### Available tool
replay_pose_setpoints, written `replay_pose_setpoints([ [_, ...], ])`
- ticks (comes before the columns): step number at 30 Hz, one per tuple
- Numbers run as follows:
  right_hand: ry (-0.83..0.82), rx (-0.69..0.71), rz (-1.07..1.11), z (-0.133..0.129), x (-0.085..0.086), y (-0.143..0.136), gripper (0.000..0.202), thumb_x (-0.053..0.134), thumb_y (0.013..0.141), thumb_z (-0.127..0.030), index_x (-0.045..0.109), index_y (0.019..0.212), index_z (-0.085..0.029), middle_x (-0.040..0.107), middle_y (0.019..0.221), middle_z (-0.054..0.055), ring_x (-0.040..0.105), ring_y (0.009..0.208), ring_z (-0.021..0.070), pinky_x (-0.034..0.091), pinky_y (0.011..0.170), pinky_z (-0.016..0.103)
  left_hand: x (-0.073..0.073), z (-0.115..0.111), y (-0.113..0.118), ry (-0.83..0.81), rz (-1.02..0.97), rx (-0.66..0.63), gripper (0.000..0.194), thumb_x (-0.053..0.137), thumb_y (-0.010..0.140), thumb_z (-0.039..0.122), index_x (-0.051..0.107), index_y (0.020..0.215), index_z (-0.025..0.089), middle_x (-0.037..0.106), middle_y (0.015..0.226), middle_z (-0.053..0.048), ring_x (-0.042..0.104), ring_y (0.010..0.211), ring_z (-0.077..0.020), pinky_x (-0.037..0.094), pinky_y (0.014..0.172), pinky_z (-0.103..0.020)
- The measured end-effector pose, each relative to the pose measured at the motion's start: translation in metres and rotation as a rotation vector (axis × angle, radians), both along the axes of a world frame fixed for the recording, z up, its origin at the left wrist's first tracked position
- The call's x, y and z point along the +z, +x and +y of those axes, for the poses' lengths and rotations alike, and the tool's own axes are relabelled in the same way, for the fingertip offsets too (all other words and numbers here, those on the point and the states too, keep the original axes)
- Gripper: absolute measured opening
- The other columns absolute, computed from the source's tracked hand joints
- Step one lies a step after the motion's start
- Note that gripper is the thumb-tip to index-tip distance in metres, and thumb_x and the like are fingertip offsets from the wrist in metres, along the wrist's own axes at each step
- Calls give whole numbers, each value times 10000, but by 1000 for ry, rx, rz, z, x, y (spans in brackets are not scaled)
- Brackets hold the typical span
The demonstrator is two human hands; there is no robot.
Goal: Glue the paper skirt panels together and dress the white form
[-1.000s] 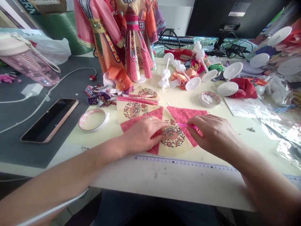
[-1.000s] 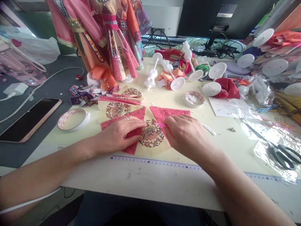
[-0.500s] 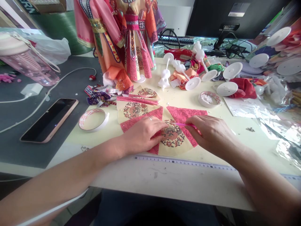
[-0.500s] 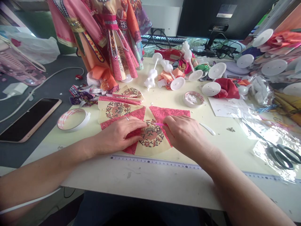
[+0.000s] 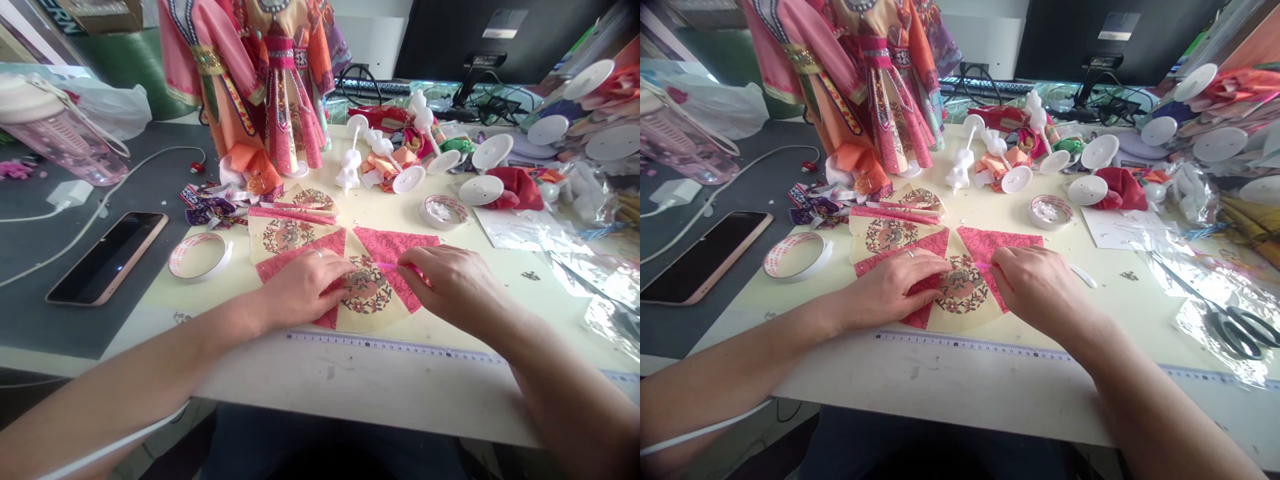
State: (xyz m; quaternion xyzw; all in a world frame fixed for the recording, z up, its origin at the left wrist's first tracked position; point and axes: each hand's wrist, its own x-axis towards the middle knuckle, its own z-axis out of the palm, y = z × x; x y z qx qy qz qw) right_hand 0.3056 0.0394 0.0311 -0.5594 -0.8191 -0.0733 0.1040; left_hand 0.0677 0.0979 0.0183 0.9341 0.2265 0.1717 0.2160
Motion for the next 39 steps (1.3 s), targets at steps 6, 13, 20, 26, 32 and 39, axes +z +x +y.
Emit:
replay_pose_setpoints([
  [6, -21, 6, -6, 0, 0, 2, 243, 422, 908, -279, 587, 774, -163, 497, 525, -5, 407, 496, 113, 224, 484, 266, 1, 0, 0, -14, 1, 10, 297, 551, 871, 245, 572, 1152, 151, 652, 1127, -96, 576, 1100, -221, 470, 955, -404],
  [13, -83, -17, -12, -1, 4, 0, 255, 409, 906, -235, 562, 716, -163, 502, 542, 5, 419, 508, 109, 234, 492, 265, 2, 0, 0, -26, 18, 16, 312, 551, 878, 258, 566, 1161, 130, 644, 1127, -103, 571, 1092, -215, 463, 959, -385],
  [20, -143, -44, -45, -1, 7, 1, 296, 401, 902, -242, 468, 621, -177, 443, 507, -8, 348, 483, 99, 215, 491, 261, 0, 0, 1, -27, 16, 13, 314, 558, 869, 234, 557, 1169, 143, 632, 1149, -100, 567, 1086, -214, 467, 955, -398],
  [26, -228, -94, -31, -1, 11, 0, 287, 394, 911, -252, 461, 641, -182, 463, 517, -14, 347, 483, 96, 201, 484, 256, -1, 1, 1, -1, -5, -4, 299, 543, 879, 239, 558, 1156, 127, 647, 1105, -105, 559, 1091, -221, 475, 948, -409],
  [32, -183, -79, 41, 0, 10, 1, 305, 361, 934, -277, 489, 674, -182, 467, 517, -20, 350, 472, 91, 204, 477, 257, -2, 2, 1, 15, -14, -18, 292, 532, 888, 239, 553, 1156, 127, 646, 1114, -103, 564, 1082, -225, 483, 935, -414],
  [39, -133, -74, 25, 2, 6, 1, 284, 378, 923, -256, 512, 684, -179, 474, 536, -11, 333, 489, 97, 205, 481, 262, -3, 2, 1, 34, -12, -27, 297, 537, 887, 233, 557, 1155, 106, 646, 1114, -108, 562, 1076, -226, 487, 931, -414],
])
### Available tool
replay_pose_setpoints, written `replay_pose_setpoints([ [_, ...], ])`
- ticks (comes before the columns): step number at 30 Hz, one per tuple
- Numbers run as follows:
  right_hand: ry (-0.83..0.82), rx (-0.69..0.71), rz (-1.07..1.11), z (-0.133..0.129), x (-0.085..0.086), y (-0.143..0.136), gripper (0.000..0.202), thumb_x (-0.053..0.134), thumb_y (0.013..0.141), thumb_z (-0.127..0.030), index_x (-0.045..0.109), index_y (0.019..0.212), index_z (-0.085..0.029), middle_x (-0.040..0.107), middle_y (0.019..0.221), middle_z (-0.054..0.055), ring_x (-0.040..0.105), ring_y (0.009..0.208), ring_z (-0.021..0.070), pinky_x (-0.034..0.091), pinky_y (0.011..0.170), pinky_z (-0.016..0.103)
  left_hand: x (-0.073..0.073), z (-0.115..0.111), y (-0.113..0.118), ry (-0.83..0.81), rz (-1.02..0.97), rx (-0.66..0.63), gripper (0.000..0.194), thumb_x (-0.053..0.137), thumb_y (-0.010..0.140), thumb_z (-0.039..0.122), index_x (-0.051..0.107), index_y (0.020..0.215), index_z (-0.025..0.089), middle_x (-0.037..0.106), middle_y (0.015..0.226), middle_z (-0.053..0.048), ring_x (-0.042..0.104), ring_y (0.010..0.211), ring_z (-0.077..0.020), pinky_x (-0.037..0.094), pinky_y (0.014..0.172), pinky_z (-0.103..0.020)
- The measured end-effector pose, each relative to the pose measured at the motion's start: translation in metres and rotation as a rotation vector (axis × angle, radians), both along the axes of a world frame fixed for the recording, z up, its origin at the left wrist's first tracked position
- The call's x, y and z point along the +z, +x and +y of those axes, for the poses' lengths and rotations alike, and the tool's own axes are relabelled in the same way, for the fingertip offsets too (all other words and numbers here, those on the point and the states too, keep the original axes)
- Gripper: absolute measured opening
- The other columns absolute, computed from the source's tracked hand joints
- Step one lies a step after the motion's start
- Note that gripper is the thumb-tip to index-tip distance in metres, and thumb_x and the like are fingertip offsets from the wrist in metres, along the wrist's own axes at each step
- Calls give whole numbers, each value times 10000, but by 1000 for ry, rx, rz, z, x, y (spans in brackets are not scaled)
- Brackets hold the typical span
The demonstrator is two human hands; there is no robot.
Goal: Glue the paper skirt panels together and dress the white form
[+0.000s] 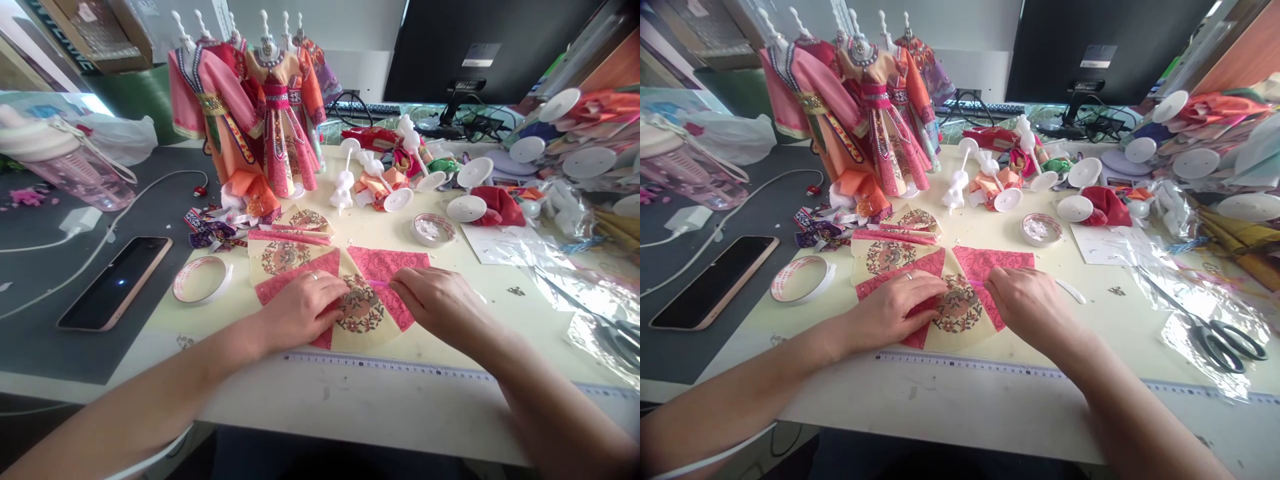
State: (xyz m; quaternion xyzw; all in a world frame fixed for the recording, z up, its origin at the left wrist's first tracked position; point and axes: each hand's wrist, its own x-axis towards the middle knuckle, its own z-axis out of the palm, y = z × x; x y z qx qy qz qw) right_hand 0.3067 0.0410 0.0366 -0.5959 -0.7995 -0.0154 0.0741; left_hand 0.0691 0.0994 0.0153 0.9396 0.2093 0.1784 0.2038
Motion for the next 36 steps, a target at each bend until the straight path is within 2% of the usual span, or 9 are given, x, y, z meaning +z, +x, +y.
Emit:
replay_pose_setpoints([
  [6, 1, 12, -66, 0, -2, -1, 297, 377, 917, -245, 496, 654, -177, 436, 518, -15, 306, 486, 95, 184, 476, 259, 0, 0, 0, 16, 5, -2, 294, 523, 895, 249, 558, 1160, 126, 643, 1132, -103, 566, 1082, -224, 489, 933, -418],
  [21, 59, 54, -18, -1, -4, 0, 316, 390, 914, -287, 473, 628, -181, 421, 504, -23, 314, 475, 93, 184, 471, 251, 0, -1, -2, 29, 52, 3, 294, 521, 893, 227, 554, 1164, 120, 633, 1115, -95, 547, 1072, -230, 460, 939, -415],
  [36, 5, 75, -1, 0, -1, 0, 294, 393, 900, -203, 507, 631, -169, 457, 517, -10, 362, 493, 99, 205, 496, 259, -1, 3, -1, 15, 5, 7, 266, 522, 882, 205, 559, 1138, 142, 640, 1085, -84, 557, 1049, -230, 470, 920, -417],
])
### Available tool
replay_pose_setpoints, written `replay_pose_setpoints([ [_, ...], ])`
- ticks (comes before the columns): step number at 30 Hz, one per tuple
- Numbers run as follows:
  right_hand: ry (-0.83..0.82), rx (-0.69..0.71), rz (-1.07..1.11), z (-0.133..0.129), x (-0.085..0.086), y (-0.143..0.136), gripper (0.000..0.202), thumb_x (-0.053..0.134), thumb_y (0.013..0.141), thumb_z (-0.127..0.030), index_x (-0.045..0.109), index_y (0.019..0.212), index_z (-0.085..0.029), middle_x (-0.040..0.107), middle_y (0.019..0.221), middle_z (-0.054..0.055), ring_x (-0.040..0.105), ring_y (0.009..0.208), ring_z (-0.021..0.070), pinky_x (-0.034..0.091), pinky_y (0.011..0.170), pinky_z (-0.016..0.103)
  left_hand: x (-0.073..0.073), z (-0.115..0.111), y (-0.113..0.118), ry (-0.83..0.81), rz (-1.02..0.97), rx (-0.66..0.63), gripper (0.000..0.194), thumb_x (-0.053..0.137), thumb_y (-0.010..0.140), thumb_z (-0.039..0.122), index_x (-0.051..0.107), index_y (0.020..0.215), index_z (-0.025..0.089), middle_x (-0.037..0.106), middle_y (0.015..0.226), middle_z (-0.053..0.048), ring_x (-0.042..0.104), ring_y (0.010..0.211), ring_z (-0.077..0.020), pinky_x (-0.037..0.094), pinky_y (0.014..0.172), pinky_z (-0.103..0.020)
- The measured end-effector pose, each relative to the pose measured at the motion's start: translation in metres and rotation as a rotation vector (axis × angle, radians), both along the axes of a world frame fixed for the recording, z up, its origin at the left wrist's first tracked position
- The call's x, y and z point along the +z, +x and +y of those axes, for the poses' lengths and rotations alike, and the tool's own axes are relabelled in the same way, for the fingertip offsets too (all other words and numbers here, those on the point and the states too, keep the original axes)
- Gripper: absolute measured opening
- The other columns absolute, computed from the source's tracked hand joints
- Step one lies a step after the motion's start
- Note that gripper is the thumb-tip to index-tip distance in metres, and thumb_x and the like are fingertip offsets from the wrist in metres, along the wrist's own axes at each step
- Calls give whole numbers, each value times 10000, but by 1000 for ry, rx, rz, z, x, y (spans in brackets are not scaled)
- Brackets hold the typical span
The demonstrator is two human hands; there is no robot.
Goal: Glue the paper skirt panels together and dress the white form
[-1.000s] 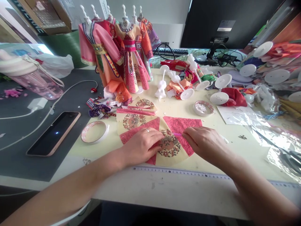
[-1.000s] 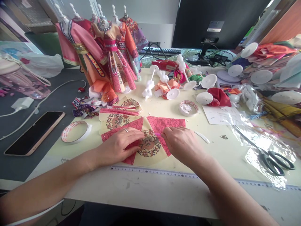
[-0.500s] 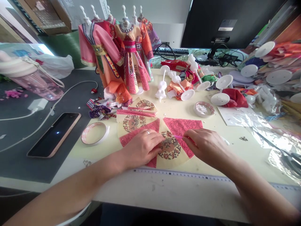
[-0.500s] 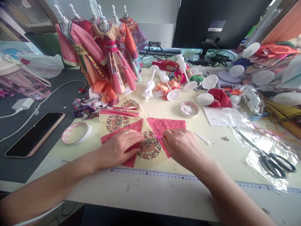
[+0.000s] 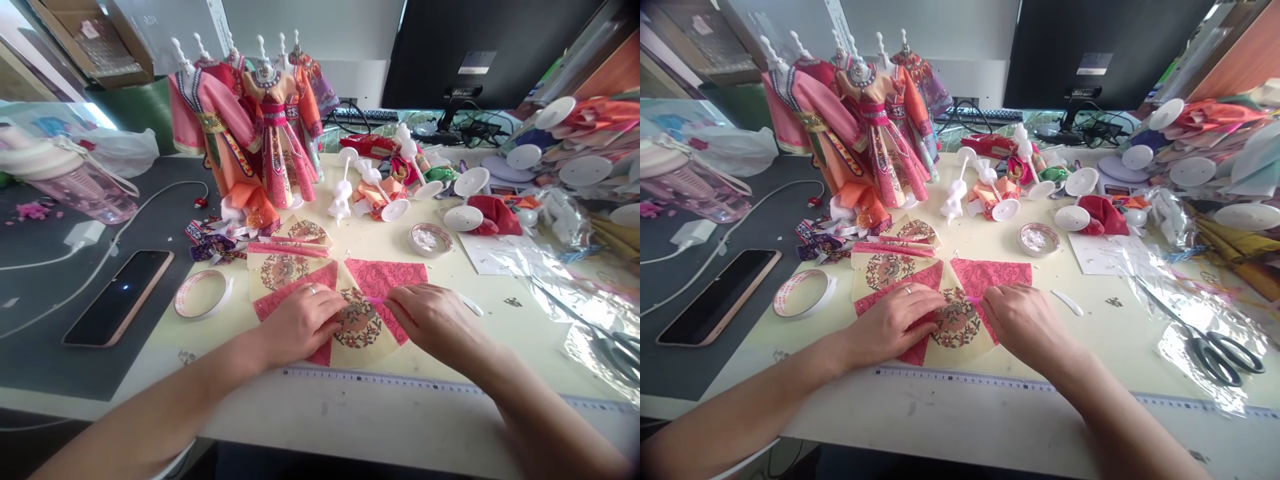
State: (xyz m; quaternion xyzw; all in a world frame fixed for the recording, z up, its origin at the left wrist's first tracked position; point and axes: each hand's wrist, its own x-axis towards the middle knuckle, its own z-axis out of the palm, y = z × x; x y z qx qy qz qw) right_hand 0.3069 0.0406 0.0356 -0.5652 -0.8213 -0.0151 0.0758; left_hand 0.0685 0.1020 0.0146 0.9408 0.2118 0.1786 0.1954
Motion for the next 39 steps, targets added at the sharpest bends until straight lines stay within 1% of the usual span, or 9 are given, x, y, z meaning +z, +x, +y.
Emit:
replay_pose_setpoints([
  [8, -43, 12, -1, 0, 2, -1, 285, 392, 900, -173, 509, 641, -160, 493, 542, 0, 381, 499, 95, 214, 500, 258, -3, 3, 2, -10, -30, 5, 253, 482, 908, 238, 560, 1133, 152, 650, 1077, -85, 568, 1044, -214, 474, 926, -421],
  [11, -39, 14, 13, 0, 2, -1, 302, 379, 909, -174, 495, 630, -160, 489, 531, -5, 372, 485, 87, 210, 494, 255, 0, 2, 4, -35, -30, 23, 244, 493, 905, 241, 567, 1119, 151, 659, 1067, -80, 573, 1044, -210, 478, 926, -412],
  [14, -32, 20, 6, 0, 2, -2, 319, 371, 919, -188, 499, 629, -158, 491, 523, -2, 369, 478, 85, 204, 491, 254, 14, 1, 4, -99, 26, 23, 246, 530, 887, 238, 570, 1118, 162, 664, 1065, -69, 580, 1046, -201, 480, 926, -389],
  [19, -40, 12, -1, 1, 1, -2, 316, 374, 921, -184, 510, 637, -157, 500, 527, 2, 375, 481, 87, 201, 495, 253, 52, 1, 1, -177, 209, 54, 295, 554, 869, 232, 566, 1162, 201, 656, 1091, -61, 602, 1022, -214, 485, 904, -396],
  [22, -46, 15, 10, 1, -1, -1, 306, 379, 916, -180, 504, 636, -158, 503, 529, 3, 376, 484, 89, 207, 495, 254, 63, 7, 4, -205, 235, 70, 295, 517, 887, 238, 566, 1178, 228, 660, 1079, -51, 618, 986, -212, 501, 856, -381],
  [25, -17, 26, 34, 2, -1, 0, 316, 377, 912, -181, 485, 615, -164, 483, 513, -4, 362, 472, 85, 207, 488, 255, 57, 14, 14, -247, 157, 101, 280, 511, 890, 239, 575, 1162, 236, 667, 1061, -35, 627, 950, -195, 508, 826, -353],
  [31, -1, 16, 48, 2, -1, 0, 317, 369, 916, -188, 488, 622, -166, 490, 515, -11, 376, 470, 82, 208, 483, 251, 25, 20, 32, -290, -6, 116, 223, 529, 875, 174, 592, 1086, 212, 677, 956, -14, 617, 925, -156, 509, 826, -319],
  [35, 10, 28, 54, 2, -1, -1, 331, 366, 927, -206, 495, 624, -167, 499, 517, -9, 386, 472, 87, 221, 489, 254, 9, 19, 33, -187, -18, 119, 268, 512, 865, 114, 565, 1115, 193, 676, 957, -15, 618, 916, -149, 505, 867, -337],
  [39, 6, 29, 62, 2, 0, 0, 336, 369, 934, -226, 521, 641, -165, 514, 531, -2, 409, 483, 99, 231, 499, 259, -3, 18, 35, -13, -12, 102, 273, 501, 884, 150, 534, 1155, 167, 667, 1060, -41, 605, 1008, -173, 436, 988, -409],
])
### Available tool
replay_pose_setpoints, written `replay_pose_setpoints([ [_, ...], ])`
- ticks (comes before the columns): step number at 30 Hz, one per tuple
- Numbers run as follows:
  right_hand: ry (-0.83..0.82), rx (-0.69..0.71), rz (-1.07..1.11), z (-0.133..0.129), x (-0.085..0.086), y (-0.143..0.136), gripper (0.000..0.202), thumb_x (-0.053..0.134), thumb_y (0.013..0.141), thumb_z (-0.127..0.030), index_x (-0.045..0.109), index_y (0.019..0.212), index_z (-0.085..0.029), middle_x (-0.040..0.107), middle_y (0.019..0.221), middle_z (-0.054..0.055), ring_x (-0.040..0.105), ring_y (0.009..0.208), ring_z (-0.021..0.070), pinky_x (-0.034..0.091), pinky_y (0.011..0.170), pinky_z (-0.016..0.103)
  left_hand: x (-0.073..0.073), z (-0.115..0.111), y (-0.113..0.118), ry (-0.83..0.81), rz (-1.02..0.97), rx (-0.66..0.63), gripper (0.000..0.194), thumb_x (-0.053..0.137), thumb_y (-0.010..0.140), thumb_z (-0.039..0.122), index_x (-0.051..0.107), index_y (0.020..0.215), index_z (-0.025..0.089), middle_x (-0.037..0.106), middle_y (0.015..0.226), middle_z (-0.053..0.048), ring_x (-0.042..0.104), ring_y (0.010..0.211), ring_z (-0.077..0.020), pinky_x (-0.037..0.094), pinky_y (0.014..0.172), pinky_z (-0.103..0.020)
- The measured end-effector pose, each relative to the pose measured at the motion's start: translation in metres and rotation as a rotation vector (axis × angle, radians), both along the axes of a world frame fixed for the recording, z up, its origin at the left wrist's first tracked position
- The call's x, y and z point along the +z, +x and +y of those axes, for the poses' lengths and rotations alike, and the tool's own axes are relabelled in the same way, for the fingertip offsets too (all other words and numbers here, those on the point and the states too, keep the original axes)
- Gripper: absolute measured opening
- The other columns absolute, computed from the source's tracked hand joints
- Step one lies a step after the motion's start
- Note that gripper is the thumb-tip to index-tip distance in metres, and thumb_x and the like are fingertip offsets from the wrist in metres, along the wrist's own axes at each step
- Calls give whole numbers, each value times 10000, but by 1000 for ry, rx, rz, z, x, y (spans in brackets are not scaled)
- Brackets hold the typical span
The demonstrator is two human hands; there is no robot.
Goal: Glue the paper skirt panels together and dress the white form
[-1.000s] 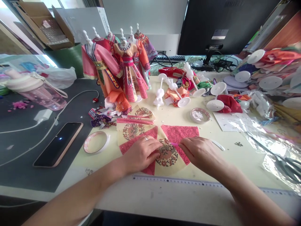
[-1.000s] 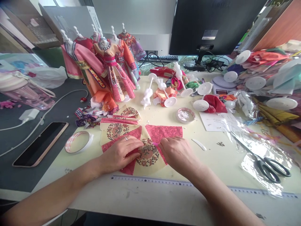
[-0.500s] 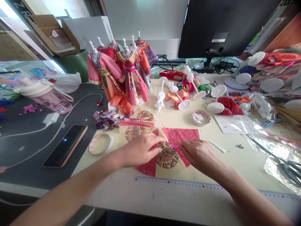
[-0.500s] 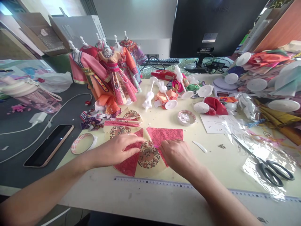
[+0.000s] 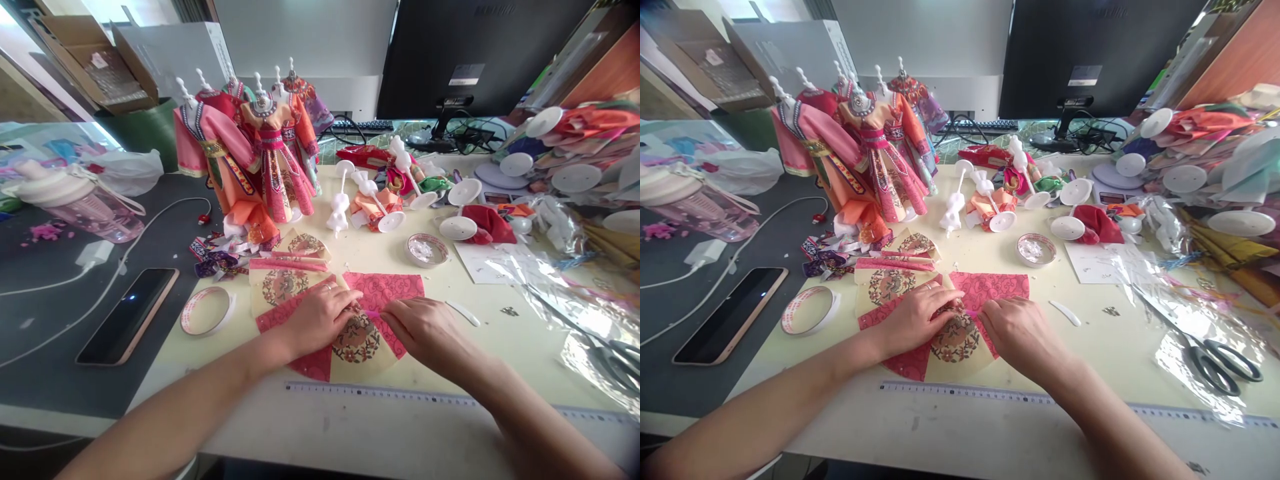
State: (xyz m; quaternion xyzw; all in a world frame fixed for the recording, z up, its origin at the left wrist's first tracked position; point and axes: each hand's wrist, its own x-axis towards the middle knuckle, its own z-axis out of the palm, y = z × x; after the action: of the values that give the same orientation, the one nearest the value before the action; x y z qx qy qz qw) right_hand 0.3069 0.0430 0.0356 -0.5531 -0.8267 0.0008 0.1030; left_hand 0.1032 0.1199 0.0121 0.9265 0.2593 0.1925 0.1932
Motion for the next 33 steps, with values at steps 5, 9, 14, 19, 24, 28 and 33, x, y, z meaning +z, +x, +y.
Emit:
replay_pose_setpoints([
  [5, 4, -6, 3, 0, 4, 2, 320, 388, 928, -225, 559, 664, -165, 492, 523, -6, 406, 486, 110, 229, 499, 259, -5, -2, 2, 83, 36, -20, 268, 444, 916, 173, 512, 1174, 140, 650, 1122, -53, 592, 1056, -179, 427, 997, -397],
  [9, 28, -3, -8, 0, 3, 1, 331, 388, 924, -220, 530, 629, -169, 460, 502, -17, 377, 462, 102, 210, 481, 255, -5, -2, 0, 76, 40, -13, 304, 445, 907, 155, 484, 1209, 154, 641, 1151, -54, 584, 1081, -182, 441, 982, -396],
  [14, 53, 15, -6, 1, 0, 1, 335, 372, 928, -208, 522, 631, -167, 456, 503, -17, 373, 460, 97, 210, 481, 255, -9, -3, -1, 76, 22, -17, 309, 427, 922, 172, 464, 1229, 161, 637, 1160, -56, 587, 1070, -188, 415, 1008, -425],
  [19, 53, 20, -5, 1, -1, 1, 338, 375, 932, -221, 518, 631, -166, 452, 505, -18, 367, 461, 97, 217, 486, 255, -11, -2, -2, 73, 12, -18, 324, 437, 915, 158, 458, 1239, 164, 633, 1169, -49, 583, 1070, -182, 380, 1037, -429],
  [24, 34, 13, -20, 1, 0, 1, 329, 383, 927, -220, 519, 632, -168, 456, 504, -19, 363, 459, 100, 208, 479, 256, -11, -3, -2, 63, 3, -23, 347, 453, 901, 132, 453, 1244, 179, 639, 1153, -35, 576, 1069, -169, 370, 1032, -417],
  [28, 33, 3, -19, 0, 0, 1, 333, 381, 922, -202, 514, 618, -170, 455, 491, -20, 344, 445, 96, 201, 477, 257, -9, -4, -2, 106, -8, -38, 348, 426, 910, 122, 450, 1252, 180, 657, 1079, -36, 588, 998, -172, 405, 980, -410],
  [33, 47, 2, -7, 0, -1, 1, 335, 380, 924, -208, 517, 619, -170, 454, 488, -23, 341, 440, 93, 200, 475, 258, -10, -4, -2, 146, -58, -36, 339, 434, 908, 126, 460, 1244, 164, 664, 934, -34, 590, 896, -164, 430, 938, -397],
])
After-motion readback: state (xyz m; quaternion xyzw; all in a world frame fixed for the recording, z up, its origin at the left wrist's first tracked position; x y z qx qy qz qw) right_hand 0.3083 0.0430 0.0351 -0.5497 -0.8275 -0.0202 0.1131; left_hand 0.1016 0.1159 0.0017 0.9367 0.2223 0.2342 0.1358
